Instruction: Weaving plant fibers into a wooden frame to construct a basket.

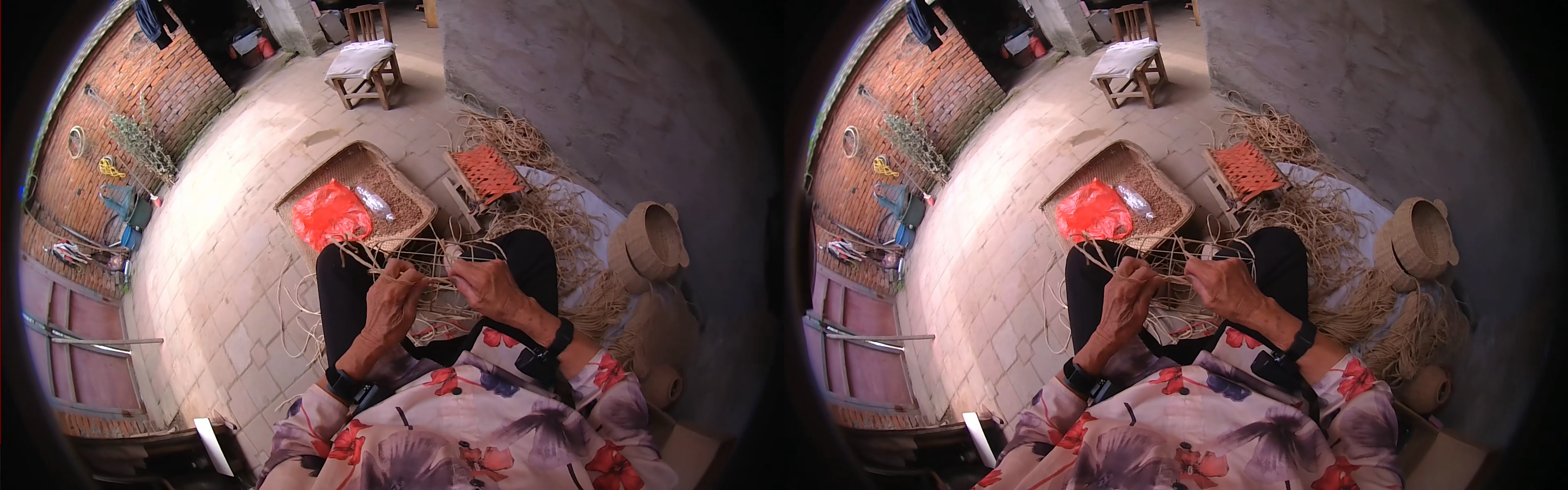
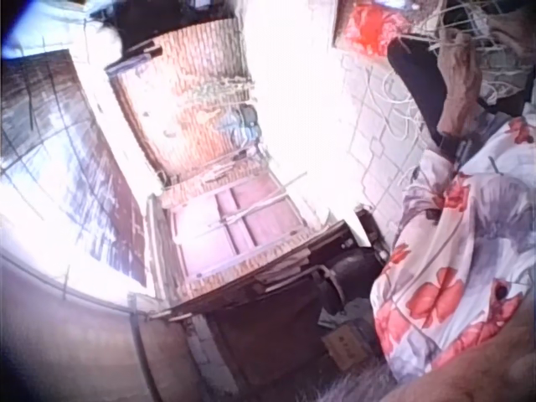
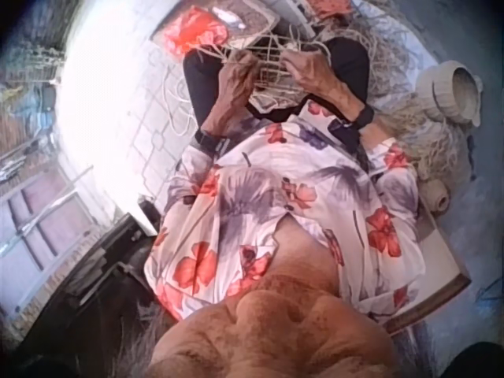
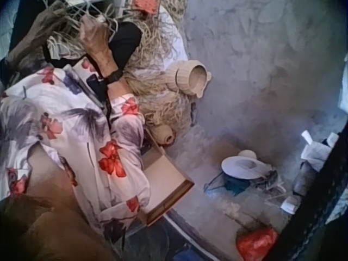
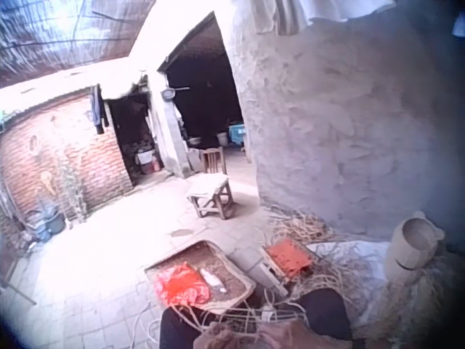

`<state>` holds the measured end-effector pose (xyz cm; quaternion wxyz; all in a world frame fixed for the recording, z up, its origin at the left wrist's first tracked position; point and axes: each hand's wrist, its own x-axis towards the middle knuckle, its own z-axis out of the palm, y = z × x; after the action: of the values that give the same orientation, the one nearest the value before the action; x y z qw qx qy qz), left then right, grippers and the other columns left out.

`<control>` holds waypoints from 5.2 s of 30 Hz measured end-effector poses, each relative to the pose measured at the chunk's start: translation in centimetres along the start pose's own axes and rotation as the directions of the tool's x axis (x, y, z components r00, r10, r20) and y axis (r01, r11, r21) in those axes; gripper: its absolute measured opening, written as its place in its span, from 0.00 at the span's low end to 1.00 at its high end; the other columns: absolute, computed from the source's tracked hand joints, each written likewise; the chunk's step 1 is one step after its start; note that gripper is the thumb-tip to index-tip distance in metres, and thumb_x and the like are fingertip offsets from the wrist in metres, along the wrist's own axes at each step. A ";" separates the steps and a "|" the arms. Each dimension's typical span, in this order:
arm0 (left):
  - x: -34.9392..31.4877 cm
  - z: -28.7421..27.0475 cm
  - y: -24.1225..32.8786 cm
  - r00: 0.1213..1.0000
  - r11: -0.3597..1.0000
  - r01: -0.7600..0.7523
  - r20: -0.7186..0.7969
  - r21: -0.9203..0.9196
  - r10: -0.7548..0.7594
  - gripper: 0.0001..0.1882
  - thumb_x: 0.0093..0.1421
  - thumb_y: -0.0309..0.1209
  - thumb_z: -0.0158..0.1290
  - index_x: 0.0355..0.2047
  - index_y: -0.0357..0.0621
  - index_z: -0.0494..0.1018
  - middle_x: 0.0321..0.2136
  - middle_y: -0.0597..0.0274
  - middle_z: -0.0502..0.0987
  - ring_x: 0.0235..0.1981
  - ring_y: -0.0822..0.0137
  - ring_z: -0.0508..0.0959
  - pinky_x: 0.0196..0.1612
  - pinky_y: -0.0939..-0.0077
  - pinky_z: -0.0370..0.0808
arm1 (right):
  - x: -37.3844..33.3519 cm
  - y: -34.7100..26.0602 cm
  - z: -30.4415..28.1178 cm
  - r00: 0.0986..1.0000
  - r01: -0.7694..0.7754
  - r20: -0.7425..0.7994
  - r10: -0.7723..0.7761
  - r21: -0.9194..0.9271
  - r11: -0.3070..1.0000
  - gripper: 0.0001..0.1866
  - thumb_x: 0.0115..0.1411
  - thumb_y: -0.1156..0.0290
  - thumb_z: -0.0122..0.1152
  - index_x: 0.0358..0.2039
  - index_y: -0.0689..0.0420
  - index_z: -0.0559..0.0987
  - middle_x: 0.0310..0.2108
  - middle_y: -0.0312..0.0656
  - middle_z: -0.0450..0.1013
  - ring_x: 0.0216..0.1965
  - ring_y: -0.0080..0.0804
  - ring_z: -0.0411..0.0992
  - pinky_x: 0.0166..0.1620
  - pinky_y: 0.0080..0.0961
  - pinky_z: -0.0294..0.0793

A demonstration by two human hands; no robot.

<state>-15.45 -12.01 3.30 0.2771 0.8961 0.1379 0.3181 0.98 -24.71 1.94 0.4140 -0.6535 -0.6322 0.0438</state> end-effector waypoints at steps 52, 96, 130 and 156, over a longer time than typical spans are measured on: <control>0.3 0.8 0.4 0.767 0.248 0.614 0.495 -0.749 -0.408 0.14 0.67 0.39 0.44 0.30 0.42 0.69 0.19 0.73 0.64 0.14 0.83 0.55 0.17 0.86 0.51 | 5.5 -0.6 -2.5 0.902 -0.430 0.334 0.273 0.643 0.633 0.18 0.66 0.61 0.47 0.21 0.56 0.65 0.15 0.28 0.56 0.17 0.14 0.53 0.20 0.17 0.54; 0.6 -0.6 -0.1 0.788 0.573 0.614 0.471 -0.543 -0.398 0.15 0.66 0.37 0.48 0.30 0.36 0.70 0.23 0.64 0.74 0.21 0.75 0.76 0.26 0.81 0.73 | 3.6 -2.7 -1.5 0.848 -0.422 0.206 0.488 0.820 0.388 0.18 0.66 0.63 0.48 0.22 0.61 0.67 0.16 0.36 0.62 0.19 0.24 0.63 0.24 0.24 0.64; 0.1 -0.8 1.1 0.867 0.769 0.471 0.388 -0.431 -0.313 0.11 0.63 0.32 0.51 0.35 0.35 0.71 0.26 0.60 0.76 0.28 0.74 0.75 0.33 0.78 0.73 | 3.8 -1.3 1.3 0.964 -0.254 0.043 0.264 0.457 0.852 0.08 0.57 0.70 0.60 0.29 0.62 0.78 0.19 0.40 0.74 0.22 0.22 0.72 0.26 0.25 0.71; 0.9 -0.6 -0.7 0.804 0.450 0.594 0.521 -0.667 -0.288 0.12 0.55 0.18 0.56 0.34 0.42 0.65 0.30 0.64 0.74 0.31 0.72 0.79 0.35 0.80 0.76 | 0.6 -1.5 0.0 0.997 0.071 0.028 -0.074 0.115 0.991 0.07 0.48 0.73 0.60 0.30 0.53 0.76 0.28 0.36 0.73 0.35 0.36 0.73 0.44 0.34 0.66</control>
<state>-15.17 -10.82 3.78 0.7447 0.6394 0.1607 0.1036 -0.11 -24.35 3.10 0.4419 -0.6045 -0.6585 0.0751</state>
